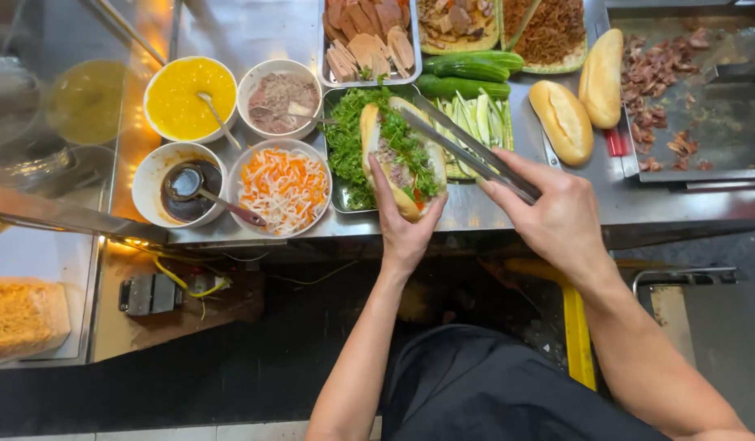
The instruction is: Preparing and grilling Vietnamese banh mi sandwiches with various fillings.
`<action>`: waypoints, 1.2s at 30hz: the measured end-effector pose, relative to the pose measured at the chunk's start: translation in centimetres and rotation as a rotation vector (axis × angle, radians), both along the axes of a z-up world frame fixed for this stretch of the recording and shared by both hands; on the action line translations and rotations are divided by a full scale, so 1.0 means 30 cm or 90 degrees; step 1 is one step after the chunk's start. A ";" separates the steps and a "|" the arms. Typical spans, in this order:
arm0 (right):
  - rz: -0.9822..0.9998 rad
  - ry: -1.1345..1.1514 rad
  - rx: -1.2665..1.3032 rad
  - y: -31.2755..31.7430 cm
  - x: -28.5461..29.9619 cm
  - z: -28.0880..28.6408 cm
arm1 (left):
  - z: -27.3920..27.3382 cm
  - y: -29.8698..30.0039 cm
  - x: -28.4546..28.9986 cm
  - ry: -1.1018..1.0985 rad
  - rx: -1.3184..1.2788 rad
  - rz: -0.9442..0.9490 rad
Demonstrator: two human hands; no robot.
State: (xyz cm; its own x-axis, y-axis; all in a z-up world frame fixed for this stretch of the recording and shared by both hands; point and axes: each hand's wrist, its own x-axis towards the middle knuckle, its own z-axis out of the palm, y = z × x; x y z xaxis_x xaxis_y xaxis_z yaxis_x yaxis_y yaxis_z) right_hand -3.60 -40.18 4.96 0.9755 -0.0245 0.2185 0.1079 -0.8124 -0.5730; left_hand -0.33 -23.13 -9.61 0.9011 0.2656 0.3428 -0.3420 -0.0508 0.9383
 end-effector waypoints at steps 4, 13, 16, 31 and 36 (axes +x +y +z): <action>0.001 -0.029 -0.056 0.005 0.024 -0.040 | -0.038 -0.019 -0.035 -0.034 0.040 -0.034; -0.054 0.023 -0.007 -0.041 0.000 -0.057 | 0.017 0.043 -0.042 0.045 0.011 -0.050; -0.114 0.027 -0.038 -0.173 0.084 -0.176 | 0.006 0.067 -0.019 0.058 0.019 -0.047; -0.211 0.131 0.049 -0.335 0.180 -0.362 | -0.058 -0.054 0.033 0.092 -0.028 -0.113; -0.138 0.123 0.354 -0.168 0.049 -0.185 | -0.128 -0.095 0.074 0.047 -0.004 -0.089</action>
